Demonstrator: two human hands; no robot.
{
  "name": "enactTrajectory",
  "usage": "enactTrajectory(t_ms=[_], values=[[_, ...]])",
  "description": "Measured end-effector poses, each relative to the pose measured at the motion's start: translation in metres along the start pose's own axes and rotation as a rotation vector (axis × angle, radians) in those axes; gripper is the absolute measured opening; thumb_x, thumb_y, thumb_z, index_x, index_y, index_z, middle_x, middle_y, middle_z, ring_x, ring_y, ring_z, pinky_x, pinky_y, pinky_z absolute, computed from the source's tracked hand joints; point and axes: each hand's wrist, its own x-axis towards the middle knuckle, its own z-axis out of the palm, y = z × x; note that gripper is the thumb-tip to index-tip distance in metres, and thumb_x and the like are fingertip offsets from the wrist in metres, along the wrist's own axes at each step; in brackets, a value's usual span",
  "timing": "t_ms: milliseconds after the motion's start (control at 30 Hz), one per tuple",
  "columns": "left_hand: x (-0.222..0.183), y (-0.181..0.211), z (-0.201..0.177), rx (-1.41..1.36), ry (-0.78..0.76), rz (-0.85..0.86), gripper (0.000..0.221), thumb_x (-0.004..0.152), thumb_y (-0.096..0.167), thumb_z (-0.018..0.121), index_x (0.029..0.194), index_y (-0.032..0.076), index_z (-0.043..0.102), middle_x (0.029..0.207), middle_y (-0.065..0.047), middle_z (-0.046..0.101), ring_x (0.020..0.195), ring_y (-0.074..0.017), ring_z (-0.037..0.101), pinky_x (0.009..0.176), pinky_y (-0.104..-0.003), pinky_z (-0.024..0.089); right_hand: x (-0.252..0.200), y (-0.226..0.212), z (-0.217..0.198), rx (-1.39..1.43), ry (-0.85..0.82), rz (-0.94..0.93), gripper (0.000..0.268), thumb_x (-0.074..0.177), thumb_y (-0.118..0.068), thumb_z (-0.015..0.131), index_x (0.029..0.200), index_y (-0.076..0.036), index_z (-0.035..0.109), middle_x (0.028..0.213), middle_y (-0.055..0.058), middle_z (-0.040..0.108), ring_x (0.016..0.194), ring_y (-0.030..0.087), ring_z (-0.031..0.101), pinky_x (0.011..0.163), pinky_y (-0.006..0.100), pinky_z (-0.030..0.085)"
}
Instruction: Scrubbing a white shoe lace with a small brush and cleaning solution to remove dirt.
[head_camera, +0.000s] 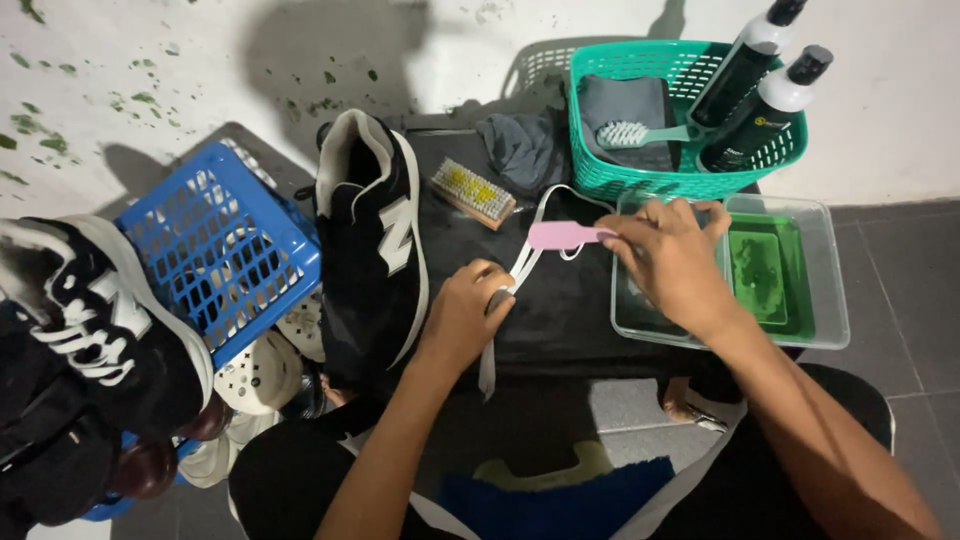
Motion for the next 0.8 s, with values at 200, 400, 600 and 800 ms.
enactTrajectory(t_ms=[200,400,600,800], values=[[0.000,-0.003,0.002,-0.011,0.013,0.012,0.012,0.094,0.022,0.072,0.106,0.020,0.069,0.111,-0.005,0.066,0.102,-0.0324,0.071,0.087,-0.043,0.058,0.004,-0.025,-0.005,0.073,-0.031,-0.024,0.013,0.094,-0.035,0.075,0.100,-0.024,0.079,0.086,-0.001,0.061,0.084,0.023,0.059,0.100,0.059,0.030],[-0.001,0.000,-0.004,-0.033,-0.004,0.021,0.012,0.094,0.018,0.072,0.105,0.020,0.070,0.110,-0.004,0.066,0.100,-0.0323,0.072,0.086,-0.043,0.059,0.001,-0.005,0.007,0.076,0.053,0.000,0.020,0.100,-0.042,0.070,0.114,-0.028,0.073,0.083,-0.007,0.055,0.084,0.020,0.058,0.097,0.048,0.034],[-0.001,0.001,-0.005,-0.034,0.003,0.026,0.012,0.093,0.017,0.072,0.105,0.019,0.071,0.110,-0.005,0.067,0.097,-0.0338,0.072,0.084,-0.043,0.059,0.001,-0.014,0.010,-0.111,0.003,-0.010,0.016,0.096,-0.044,0.070,0.109,-0.035,0.074,0.085,-0.005,0.060,0.090,0.020,0.060,0.101,0.057,0.031],[-0.001,0.001,-0.006,-0.008,-0.009,0.020,0.013,0.092,0.019,0.073,0.104,0.019,0.070,0.111,-0.004,0.067,0.098,-0.0330,0.072,0.083,-0.043,0.059,0.005,-0.023,-0.006,0.243,-0.092,-0.018,0.014,0.096,-0.029,0.072,0.108,-0.024,0.078,0.079,0.000,0.058,0.083,0.027,0.058,0.098,0.060,0.037]])
